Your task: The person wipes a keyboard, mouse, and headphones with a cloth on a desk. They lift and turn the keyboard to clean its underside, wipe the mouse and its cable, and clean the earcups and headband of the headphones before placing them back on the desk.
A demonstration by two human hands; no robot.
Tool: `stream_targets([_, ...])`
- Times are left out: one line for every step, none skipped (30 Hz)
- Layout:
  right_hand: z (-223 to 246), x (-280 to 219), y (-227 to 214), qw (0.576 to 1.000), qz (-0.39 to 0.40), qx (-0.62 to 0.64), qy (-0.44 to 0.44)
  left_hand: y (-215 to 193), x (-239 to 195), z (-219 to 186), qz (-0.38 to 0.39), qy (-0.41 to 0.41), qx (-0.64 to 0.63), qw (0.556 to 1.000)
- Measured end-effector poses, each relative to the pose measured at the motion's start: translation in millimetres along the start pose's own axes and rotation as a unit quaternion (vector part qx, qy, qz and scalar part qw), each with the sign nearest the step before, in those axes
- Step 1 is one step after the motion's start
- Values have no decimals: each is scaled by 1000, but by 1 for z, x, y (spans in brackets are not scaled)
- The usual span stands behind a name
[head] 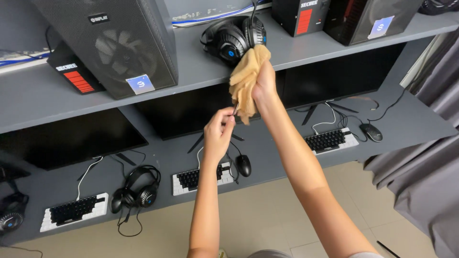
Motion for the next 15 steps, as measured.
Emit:
stream_targets([-1,-17,-1,1000,2,-1,2,-4,4,-8,-3,1,1,1000])
stream_targets([1,-34,4,999,36,16,-11,-14,8,-30,-36,74,-14,997])
stream_targets([4,-53,8,997,69,33,-25,-24,9,-53,-67,146,-28,987])
stream_targets([6,-69,-2,997,70,32,-24,-27,13,-56,-68,146,-28,987])
stream_targets([5,-88,-3,995,91,-13,-43,-33,16,-62,-79,159,-69,982])
stream_targets([-1,-110,-3,990,112,-59,-62,-39,18,-67,-90,170,-109,975])
stream_targets([1,-124,-10,982,134,-105,-81,-41,22,-79,-90,169,-109,975])
stream_targets([2,-139,-18,971,155,-151,-99,-39,25,-93,-69,178,-112,975])
stream_targets([2,-155,-25,958,175,-196,-117,-38,28,-107,-49,185,-115,975])
stream_targets([6,-167,-33,942,194,-241,-134,-34,33,-96,-49,183,-114,975])
stream_targets([9,-180,-41,923,213,-284,-148,-21,37,-83,10,162,-146,976])
stream_targets([10,-194,-49,901,232,-327,-163,-8,40,-70,70,140,-178,972])
stream_targets([18,-198,-56,877,252,-369,-176,-8,34,-80,67,137,-176,972])
stream_targets([22,-204,-61,851,271,-409,-189,2,26,-86,128,78,-292,945])
stream_targets([21,-214,-65,823,287,-448,-200,12,16,-94,186,15,-402,896])
Point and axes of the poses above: each hand's wrist, its own x-axis towards the middle knuckle, its own y-axis out of the palm, z = x × y, the point moved 10 cm from there along x, towards the middle knuckle, and after that the axes turned 7 degrees about -z, right-handed, at the moved point
